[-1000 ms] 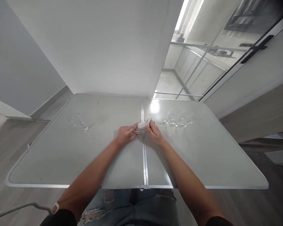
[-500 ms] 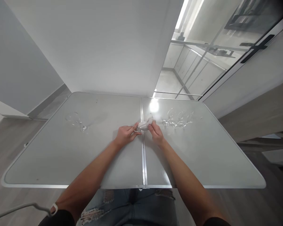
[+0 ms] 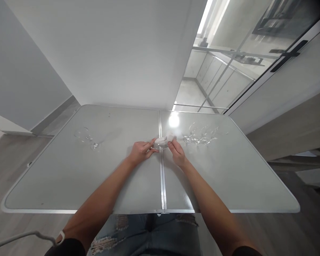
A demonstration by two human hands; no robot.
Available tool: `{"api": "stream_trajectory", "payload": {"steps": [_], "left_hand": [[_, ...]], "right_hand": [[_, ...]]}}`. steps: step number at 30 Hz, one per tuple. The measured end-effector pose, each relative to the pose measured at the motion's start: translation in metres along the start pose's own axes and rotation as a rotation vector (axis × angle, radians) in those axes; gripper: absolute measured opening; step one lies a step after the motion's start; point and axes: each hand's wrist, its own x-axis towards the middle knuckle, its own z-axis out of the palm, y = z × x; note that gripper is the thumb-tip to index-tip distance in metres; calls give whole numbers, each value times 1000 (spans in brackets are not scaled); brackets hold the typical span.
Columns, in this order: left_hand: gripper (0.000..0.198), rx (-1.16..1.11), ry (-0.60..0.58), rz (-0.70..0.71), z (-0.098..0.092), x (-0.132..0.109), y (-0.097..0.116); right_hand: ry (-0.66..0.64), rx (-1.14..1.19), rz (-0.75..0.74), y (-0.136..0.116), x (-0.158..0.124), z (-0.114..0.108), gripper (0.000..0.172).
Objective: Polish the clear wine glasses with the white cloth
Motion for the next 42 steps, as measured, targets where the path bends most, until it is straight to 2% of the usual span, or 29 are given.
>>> {"api": "stream_trajectory", "payload": {"steps": [5,9,11,13,15,17,21,26,28,30,33,38,42], "left_hand": [[45,173,-62,-16,-1,-3,0],[42,177,-103,-37,-5,-6,-3],[42,153,-84,-50,-6,-5,-4],[44,128,-43,-58,-6,-2,-3],[46,100,-5,-50,-4,-1,-2],[46,82,-5,-20,-2,-1,-1],[44,120,-88,-12,0,-4,0],[44,82,-117,-73,-2,-6,0],[44,8,-104,-110,-3,-5,0],[45,-65,-93,-166,-3,-5,0],[47,-105,-77,-198,-1,-4,1],[47,43,-128,-110,1,-5,2],[49,81,-142,-125,0,-6,5]], "right_hand": [[-32,-143,17,7,8,3,34],[-72,-45,96,8,12,1,36],[-22,87,140,7,11,0,37],[80,211,150,7,8,-1,36],[142,231,122,8,6,0,35],[103,139,84,10,4,2,35],[-42,-35,54,15,6,2,34],[-60,35,124,15,10,0,36],[-14,140,139,13,9,0,35],[85,232,109,13,7,2,33],[154,187,42,15,4,4,31],[-32,-33,40,17,6,4,33],[-20,59,113,17,9,3,35]]}}
